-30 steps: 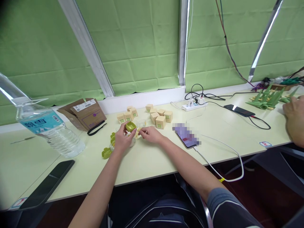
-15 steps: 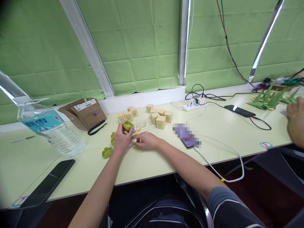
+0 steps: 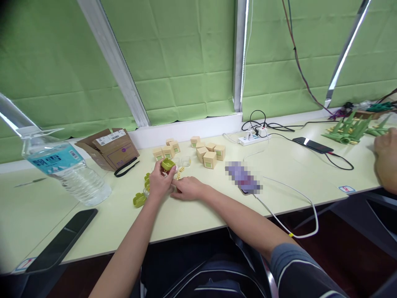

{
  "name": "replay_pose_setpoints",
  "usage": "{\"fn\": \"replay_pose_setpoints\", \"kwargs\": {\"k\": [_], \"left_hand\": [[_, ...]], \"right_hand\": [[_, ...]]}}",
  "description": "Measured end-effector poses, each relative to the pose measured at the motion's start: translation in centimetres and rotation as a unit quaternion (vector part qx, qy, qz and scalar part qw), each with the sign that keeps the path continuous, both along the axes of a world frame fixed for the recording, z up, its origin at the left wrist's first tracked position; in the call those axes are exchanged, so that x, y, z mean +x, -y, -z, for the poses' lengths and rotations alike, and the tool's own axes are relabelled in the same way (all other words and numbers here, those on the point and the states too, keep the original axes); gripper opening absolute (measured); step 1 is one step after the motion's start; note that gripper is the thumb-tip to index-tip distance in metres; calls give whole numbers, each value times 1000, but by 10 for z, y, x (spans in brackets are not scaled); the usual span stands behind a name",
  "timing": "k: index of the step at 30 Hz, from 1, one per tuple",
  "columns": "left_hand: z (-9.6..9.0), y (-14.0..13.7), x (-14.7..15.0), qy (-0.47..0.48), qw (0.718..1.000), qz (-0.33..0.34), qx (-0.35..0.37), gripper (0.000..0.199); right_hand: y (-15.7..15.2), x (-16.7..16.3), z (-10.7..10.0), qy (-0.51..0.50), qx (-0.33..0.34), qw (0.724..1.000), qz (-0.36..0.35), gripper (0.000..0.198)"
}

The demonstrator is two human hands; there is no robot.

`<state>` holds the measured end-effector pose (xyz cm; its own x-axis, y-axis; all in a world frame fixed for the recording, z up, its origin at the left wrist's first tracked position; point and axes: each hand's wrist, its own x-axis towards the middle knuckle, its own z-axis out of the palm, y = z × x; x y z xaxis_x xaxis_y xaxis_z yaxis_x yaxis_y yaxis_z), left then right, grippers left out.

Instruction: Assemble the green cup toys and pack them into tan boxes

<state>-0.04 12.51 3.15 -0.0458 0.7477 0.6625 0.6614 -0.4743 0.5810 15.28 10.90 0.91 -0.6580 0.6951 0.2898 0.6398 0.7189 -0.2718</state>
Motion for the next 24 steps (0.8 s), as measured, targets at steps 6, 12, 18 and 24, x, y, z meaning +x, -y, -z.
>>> {"fn": "replay_pose_setpoints", "kwargs": {"k": [6,12,18,24], "left_hand": [[-1,0,0,-1,1000,-6,-2,45],[-1,1,0,1,1000,-3,-4,45],[0,-1,-1,5,1000,1,2,46],[0,0,0,1,1000,1,2,46]], "right_hand": [[0,1,-1,6,11,1000,27,42],[-2,4,0,4,24,998,54,55],[-3,11,-5,-55,-2,997,57,47],[-11,26,-10,-219,-41,971,82,33]]}}
